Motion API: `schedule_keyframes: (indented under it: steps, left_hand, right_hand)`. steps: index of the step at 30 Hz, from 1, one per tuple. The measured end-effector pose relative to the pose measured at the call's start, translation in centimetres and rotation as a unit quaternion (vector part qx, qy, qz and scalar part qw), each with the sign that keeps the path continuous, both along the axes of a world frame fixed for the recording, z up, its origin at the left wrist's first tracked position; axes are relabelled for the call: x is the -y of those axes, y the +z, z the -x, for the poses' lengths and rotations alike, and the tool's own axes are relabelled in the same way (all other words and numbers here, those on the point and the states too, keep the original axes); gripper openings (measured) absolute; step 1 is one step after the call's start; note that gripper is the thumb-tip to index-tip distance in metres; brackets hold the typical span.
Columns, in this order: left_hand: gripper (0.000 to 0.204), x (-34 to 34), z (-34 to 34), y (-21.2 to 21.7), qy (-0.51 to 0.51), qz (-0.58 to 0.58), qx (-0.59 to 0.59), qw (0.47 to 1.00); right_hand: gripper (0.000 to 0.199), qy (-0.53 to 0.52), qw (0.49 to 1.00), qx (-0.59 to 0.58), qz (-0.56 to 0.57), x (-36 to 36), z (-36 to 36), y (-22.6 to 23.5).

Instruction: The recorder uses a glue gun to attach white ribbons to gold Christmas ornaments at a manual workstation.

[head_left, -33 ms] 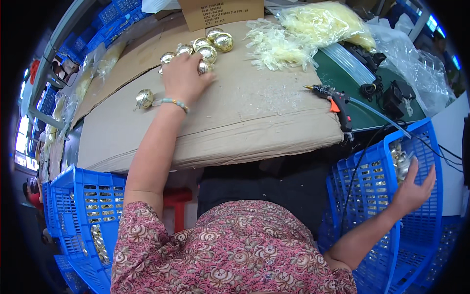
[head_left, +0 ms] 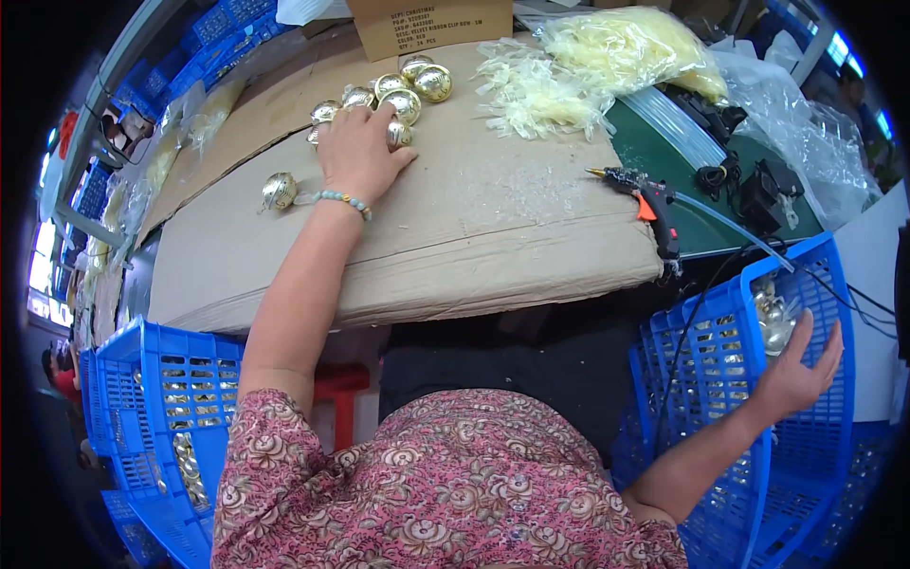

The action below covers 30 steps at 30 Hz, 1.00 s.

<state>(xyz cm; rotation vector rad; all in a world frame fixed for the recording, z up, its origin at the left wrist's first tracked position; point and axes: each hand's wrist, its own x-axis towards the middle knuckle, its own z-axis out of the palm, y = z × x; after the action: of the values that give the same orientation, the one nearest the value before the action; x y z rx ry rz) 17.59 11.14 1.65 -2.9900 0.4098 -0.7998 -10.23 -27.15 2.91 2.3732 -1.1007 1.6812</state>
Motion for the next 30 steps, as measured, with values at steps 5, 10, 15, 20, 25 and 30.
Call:
schedule_keyframes:
  steps: [5,10,15,20,25,30]
  left_hand:
    - [0.044,0.1,0.4,-0.6,-0.003,0.076,0.041,0.996]
    - [0.039,2.2,5.7,0.4,-0.132,0.432,-0.091,0.888]
    - [0.035,4.5,10.0,-0.4,-0.187,0.770,-0.342,0.505]
    - [0.023,4.4,8.7,-0.8,-0.149,0.782,-0.335,0.504]
    - [0.034,4.3,5.9,-0.1,-0.212,0.753,-0.450,0.431]
    - [0.047,4.6,3.6,-1.5,-0.289,0.682,-0.597,0.307]
  right_hand:
    - [0.009,0.445,0.857,0.212,-0.154,-8.2,-7.1,-0.7]
    - [0.026,0.693,0.692,0.070,-0.188,-15.8,-16.4,-3.1]
    - [0.031,0.764,0.598,0.039,-0.239,-18.5,-17.9,-3.8]
    - [0.024,0.814,0.524,0.048,-0.246,-16.9,-17.6,-4.9]
    - [0.022,0.777,0.410,0.121,-0.463,-15.7,-17.7,-5.4]
    - [0.026,0.757,0.489,0.077,-0.427,-16.5,-19.2,-5.0]
